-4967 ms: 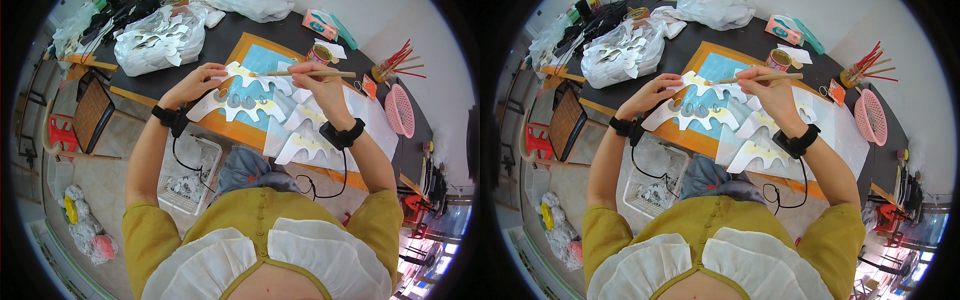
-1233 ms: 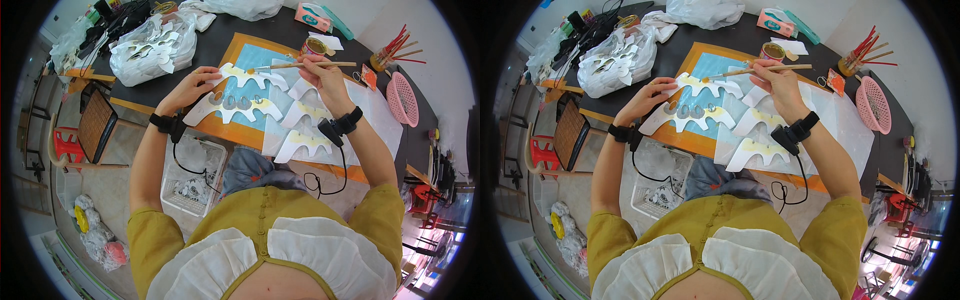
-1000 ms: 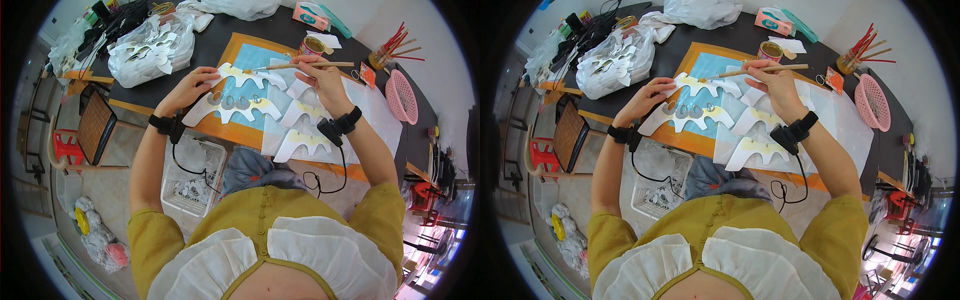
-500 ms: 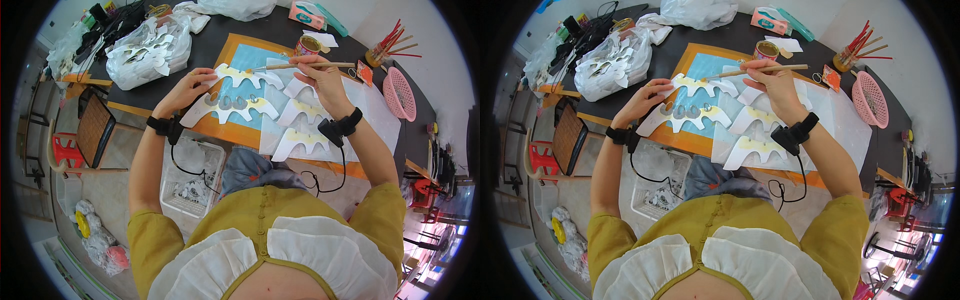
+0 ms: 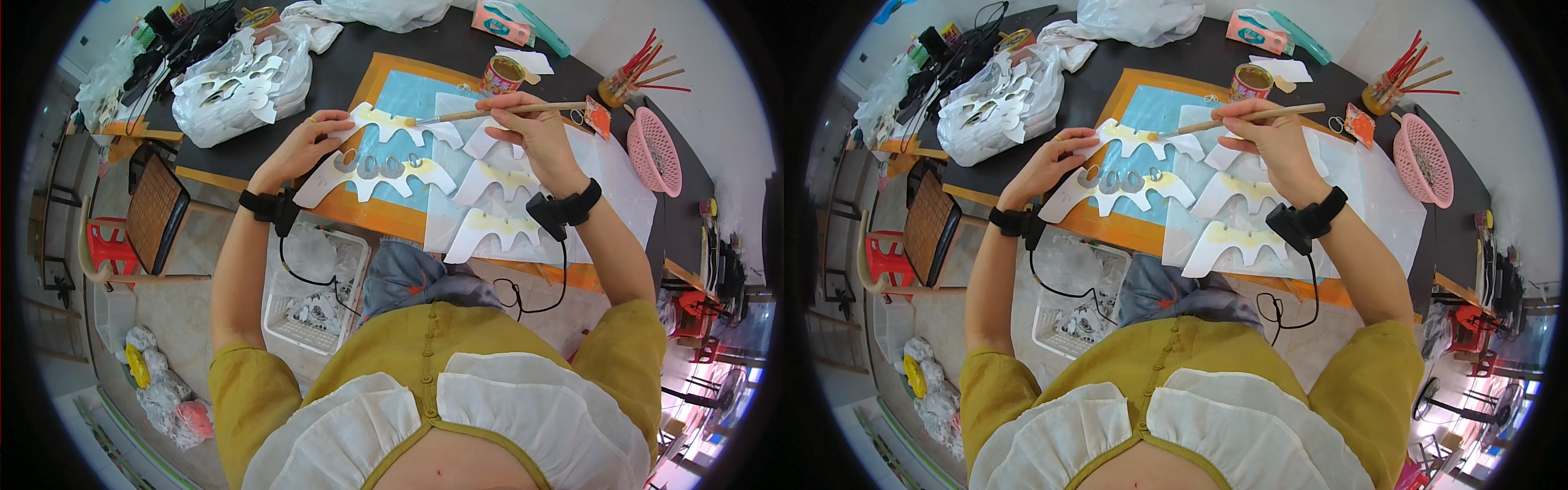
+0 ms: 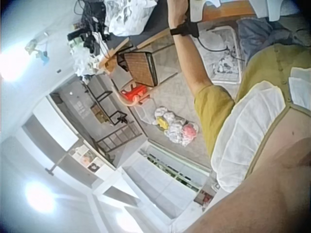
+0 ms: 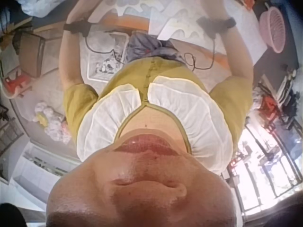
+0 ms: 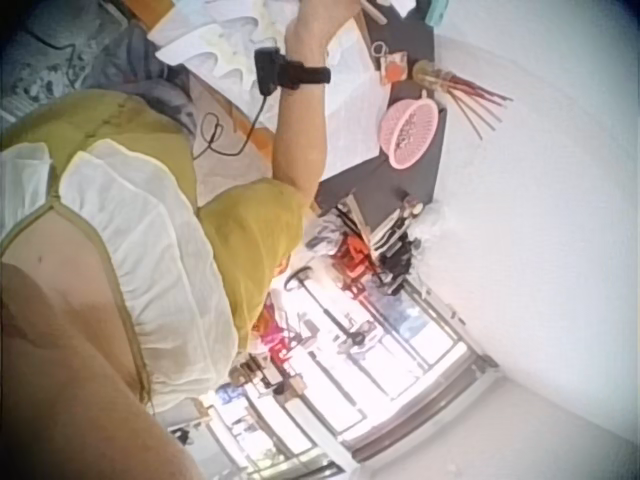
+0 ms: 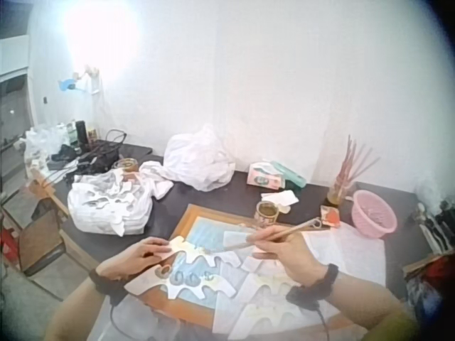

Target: Applying adhesive or paint to white shoe components using a brush on a workshop table.

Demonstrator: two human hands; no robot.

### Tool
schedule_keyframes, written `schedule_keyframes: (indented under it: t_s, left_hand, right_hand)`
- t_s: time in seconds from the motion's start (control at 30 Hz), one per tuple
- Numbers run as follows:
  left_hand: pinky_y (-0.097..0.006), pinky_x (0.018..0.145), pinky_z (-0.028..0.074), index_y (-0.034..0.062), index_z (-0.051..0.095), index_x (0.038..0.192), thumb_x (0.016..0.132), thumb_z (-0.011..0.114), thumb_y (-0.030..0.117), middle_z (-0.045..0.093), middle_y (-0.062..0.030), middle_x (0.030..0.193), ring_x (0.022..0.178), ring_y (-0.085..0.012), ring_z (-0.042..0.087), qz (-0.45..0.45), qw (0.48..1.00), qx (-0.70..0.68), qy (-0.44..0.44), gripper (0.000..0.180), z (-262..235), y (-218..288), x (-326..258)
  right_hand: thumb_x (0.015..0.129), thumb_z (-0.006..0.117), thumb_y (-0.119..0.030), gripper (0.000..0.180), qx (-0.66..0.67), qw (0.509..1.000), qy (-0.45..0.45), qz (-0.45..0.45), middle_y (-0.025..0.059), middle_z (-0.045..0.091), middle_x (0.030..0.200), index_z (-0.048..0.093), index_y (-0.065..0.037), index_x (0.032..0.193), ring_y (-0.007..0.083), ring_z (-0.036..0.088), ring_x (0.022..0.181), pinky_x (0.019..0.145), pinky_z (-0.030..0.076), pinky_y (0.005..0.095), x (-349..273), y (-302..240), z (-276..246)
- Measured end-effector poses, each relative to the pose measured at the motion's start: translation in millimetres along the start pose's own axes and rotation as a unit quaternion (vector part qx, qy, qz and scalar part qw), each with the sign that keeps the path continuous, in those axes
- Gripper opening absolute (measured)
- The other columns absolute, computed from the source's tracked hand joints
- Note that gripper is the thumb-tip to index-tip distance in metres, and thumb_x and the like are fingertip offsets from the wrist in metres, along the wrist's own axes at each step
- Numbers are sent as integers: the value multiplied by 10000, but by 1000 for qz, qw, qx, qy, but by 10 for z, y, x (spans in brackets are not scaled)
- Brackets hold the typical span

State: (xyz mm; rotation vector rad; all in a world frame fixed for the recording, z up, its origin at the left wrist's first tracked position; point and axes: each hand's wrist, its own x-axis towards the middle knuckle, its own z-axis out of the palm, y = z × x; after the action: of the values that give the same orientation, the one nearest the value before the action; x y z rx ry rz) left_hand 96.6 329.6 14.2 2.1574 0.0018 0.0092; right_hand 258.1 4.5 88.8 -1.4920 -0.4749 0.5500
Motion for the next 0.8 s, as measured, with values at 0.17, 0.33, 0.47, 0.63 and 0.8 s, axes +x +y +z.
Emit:
schedule_keyframes:
  t_s: [0.17, 0.33, 0.47, 0.63, 0.8]
  left_hand:
    - [-275, 961, 455, 11, 609, 1248, 947, 522, 24, 485, -65, 1322, 1140, -155, 528, -4, 1000, -10, 2, 314, -1, 27, -13]
    - [-278, 954, 460, 11, 610, 1247, 943, 516, 13, 487, -68, 1321, 1136, -159, 534, 2, 1000, -14, 3, 318, 2, 10, -14]
    - [-281, 954, 463, 9, 610, 1244, 940, 500, -5, 489, -69, 1320, 1138, -161, 536, 0, 1000, -9, 4, 323, 8, 48, -2]
    - [-282, 959, 460, 8, 613, 1238, 937, 498, -9, 490, -73, 1321, 1137, -167, 539, -4, 1000, -4, 8, 323, -1, 37, -4]
    - [-280, 961, 455, 9, 614, 1235, 935, 500, -5, 491, -72, 1323, 1132, -169, 540, -5, 1000, -1, 5, 321, -3, 43, 2]
  right_hand:
    - [897, 598, 14, 88, -3, 1000, 8, 10, 124, 692, 1037, 681, -11, 913, 166, 667, 952, 753, 603, 250, -57, -46, -106]
    - [897, 590, 23, 90, -15, 1000, -5, -23, 129, 689, 1043, 675, -8, 900, 175, 667, 951, 756, 602, 253, -73, -2, -129]
    - [887, 584, 42, 109, -64, 997, -18, -48, 119, 684, 1059, 680, -8, 874, 176, 667, 948, 747, 606, 256, -94, -5, -158]
    - [878, 590, 45, 118, -106, 992, -31, -61, 115, 687, 1044, 686, -5, 830, 172, 669, 950, 732, 608, 258, -173, -106, -163]
    - [879, 608, 25, 94, -120, 989, -50, -67, 118, 693, 1024, 691, -12, 855, 167, 675, 945, 730, 607, 251, -179, -180, -355]
